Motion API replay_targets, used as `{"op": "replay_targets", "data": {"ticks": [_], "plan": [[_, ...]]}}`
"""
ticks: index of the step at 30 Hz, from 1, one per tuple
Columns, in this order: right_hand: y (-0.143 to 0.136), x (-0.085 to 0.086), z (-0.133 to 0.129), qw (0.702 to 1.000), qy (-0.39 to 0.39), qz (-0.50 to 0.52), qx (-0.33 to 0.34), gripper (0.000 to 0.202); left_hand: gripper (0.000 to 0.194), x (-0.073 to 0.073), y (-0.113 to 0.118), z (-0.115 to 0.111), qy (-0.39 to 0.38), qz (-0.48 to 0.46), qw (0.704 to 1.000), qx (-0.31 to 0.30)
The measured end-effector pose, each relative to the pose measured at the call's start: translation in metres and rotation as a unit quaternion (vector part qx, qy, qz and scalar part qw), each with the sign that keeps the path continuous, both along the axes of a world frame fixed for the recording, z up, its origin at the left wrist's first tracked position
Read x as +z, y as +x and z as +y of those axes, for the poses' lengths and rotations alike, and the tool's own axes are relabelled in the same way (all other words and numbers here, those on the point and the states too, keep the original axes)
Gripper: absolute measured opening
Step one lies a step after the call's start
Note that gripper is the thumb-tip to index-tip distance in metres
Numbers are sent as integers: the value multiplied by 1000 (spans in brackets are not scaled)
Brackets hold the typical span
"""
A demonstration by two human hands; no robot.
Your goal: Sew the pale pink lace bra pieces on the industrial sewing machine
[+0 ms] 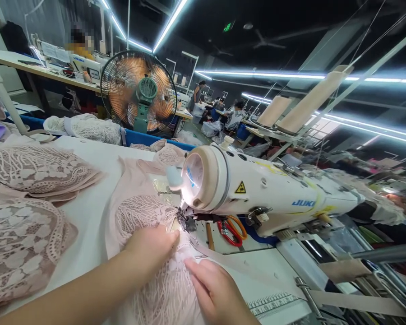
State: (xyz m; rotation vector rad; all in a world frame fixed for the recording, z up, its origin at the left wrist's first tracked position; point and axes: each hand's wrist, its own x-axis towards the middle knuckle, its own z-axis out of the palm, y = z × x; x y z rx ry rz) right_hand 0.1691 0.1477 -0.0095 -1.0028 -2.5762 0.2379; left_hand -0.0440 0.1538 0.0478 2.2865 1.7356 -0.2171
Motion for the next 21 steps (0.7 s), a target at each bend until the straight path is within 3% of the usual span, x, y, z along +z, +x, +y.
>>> {"op": "replay_targets", "data": {"ticks": [13,21], "plan": [[1,-3,-2,1000,-10,2,-9,35,35,0,3,-2,-9,33,999,5],[-5,0,2,998,-2,-57,-40,30,54,2,5,4,-23,69,997,7]]}}
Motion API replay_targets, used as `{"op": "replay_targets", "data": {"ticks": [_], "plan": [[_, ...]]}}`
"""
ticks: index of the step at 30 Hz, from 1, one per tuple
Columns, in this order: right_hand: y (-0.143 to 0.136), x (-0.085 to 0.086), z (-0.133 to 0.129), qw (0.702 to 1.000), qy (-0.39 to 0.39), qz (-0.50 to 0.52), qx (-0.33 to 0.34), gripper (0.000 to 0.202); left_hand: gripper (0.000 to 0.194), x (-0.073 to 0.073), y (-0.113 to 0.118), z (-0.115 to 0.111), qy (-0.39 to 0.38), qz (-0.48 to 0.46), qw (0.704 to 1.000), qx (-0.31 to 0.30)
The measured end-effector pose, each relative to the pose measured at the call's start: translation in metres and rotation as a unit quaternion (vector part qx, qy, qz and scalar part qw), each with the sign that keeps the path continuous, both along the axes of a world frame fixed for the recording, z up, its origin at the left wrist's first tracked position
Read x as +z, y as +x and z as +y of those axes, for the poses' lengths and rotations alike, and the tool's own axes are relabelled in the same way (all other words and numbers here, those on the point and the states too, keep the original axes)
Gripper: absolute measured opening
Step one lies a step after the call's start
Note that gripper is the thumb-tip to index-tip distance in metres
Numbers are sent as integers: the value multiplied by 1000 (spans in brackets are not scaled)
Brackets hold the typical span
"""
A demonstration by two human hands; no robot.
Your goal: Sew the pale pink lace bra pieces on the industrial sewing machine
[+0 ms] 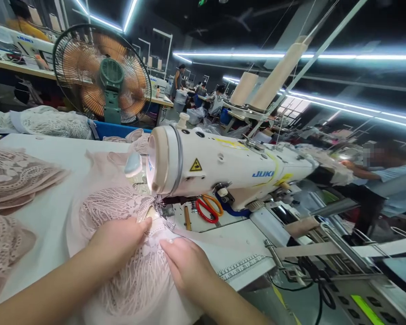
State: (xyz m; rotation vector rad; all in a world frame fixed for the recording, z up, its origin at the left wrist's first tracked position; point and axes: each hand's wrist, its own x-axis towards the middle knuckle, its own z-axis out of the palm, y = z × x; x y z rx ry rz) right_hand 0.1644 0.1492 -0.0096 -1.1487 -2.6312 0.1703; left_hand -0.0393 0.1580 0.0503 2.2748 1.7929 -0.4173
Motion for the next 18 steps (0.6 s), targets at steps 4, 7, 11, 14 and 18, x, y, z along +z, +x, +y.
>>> {"op": "replay_targets", "data": {"ticks": [4,7,11,14,18], "plan": [[-3,2,6,1000,-3,-27,4,34,67,-4,2,0,5,24,1000,2],[-5,6,10,999,-14,-51,12,30,55,-3,3,-2,37,44,998,-2],[-5,12,14,997,-35,-57,27,30,38,-1,1,-3,88,52,995,-16],[-5,17,17,996,-54,-59,39,29,32,-7,1,-3,174,2,977,-120],[-6,22,19,994,-69,-65,54,19,32,-24,5,-6,222,-51,946,-232]]}}
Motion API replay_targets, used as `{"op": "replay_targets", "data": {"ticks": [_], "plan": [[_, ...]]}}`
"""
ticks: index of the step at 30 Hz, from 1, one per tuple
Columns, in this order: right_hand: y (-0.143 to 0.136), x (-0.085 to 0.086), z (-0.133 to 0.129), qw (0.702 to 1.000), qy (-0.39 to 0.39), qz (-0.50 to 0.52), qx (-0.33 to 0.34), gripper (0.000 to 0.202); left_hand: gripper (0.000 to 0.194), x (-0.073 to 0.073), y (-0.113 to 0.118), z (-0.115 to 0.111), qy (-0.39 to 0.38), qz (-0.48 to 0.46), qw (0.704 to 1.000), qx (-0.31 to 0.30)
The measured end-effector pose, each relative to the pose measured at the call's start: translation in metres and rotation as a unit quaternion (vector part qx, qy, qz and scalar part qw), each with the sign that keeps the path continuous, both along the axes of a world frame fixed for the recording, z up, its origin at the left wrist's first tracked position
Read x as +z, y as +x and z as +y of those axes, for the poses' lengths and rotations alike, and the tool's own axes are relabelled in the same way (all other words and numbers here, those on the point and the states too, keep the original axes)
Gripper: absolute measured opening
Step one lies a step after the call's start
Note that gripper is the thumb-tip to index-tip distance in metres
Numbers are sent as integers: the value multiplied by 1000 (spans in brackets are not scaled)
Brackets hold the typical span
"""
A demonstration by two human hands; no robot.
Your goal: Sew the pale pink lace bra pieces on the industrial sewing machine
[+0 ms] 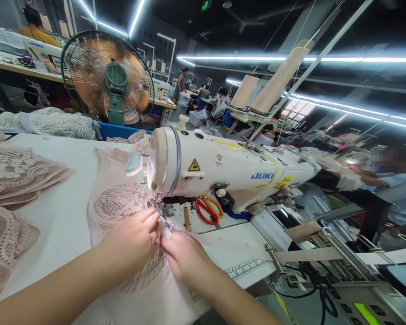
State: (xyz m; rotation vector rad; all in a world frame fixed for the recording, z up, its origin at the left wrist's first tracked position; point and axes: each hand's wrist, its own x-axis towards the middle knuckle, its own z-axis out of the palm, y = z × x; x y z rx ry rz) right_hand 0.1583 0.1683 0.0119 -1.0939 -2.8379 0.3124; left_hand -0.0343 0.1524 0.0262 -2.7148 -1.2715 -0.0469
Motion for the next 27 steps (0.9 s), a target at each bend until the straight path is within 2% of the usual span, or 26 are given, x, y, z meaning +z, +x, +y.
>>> {"op": "replay_targets", "data": {"ticks": [3,6,9,12,21,27], "plan": [[2,0,-1,1000,10,0,8,20,42,-7,2,-4,-45,10,998,37],[6,-4,-4,1000,13,6,13,23,50,-5,2,-7,-87,7,993,78],[10,-11,-8,999,9,35,3,38,51,-3,2,-8,-105,0,991,82],[12,-15,-9,998,-12,58,-14,49,51,-5,2,-8,-104,-21,991,87],[2,3,-2,997,-56,12,-43,44,33,-19,-4,4,-60,-115,988,84],[2,3,2,997,-56,5,-48,40,35,-29,-4,5,-25,-131,988,78]]}}
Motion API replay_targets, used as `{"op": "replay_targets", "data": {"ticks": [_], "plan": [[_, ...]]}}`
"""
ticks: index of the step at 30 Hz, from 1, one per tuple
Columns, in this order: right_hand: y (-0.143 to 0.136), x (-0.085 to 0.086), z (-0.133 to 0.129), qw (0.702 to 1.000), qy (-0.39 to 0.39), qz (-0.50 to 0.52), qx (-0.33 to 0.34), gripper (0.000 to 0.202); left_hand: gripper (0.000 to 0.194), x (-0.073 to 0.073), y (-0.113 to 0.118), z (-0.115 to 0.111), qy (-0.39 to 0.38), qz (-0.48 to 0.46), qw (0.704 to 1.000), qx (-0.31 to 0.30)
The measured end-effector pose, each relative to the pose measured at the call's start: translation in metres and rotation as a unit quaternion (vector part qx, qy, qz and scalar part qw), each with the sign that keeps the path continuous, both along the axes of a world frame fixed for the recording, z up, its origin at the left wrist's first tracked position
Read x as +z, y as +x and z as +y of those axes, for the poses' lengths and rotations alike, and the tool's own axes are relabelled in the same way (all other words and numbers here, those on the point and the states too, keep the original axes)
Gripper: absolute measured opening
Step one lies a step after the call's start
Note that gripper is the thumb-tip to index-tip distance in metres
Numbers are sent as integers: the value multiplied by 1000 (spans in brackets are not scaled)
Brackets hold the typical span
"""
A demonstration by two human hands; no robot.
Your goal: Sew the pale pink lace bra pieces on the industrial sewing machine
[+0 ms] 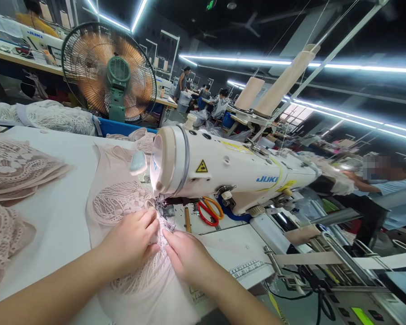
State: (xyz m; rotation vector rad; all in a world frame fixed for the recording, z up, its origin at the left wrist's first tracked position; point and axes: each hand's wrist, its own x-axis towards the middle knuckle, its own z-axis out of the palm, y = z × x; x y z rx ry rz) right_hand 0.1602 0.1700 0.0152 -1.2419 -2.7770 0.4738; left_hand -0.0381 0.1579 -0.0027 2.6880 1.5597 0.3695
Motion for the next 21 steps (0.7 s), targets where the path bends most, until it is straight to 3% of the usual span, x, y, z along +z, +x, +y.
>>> {"op": "replay_targets", "data": {"ticks": [21], "plan": [[-17,10,3,995,22,-87,-47,48,35,0,-8,12,25,46,998,16]]}}
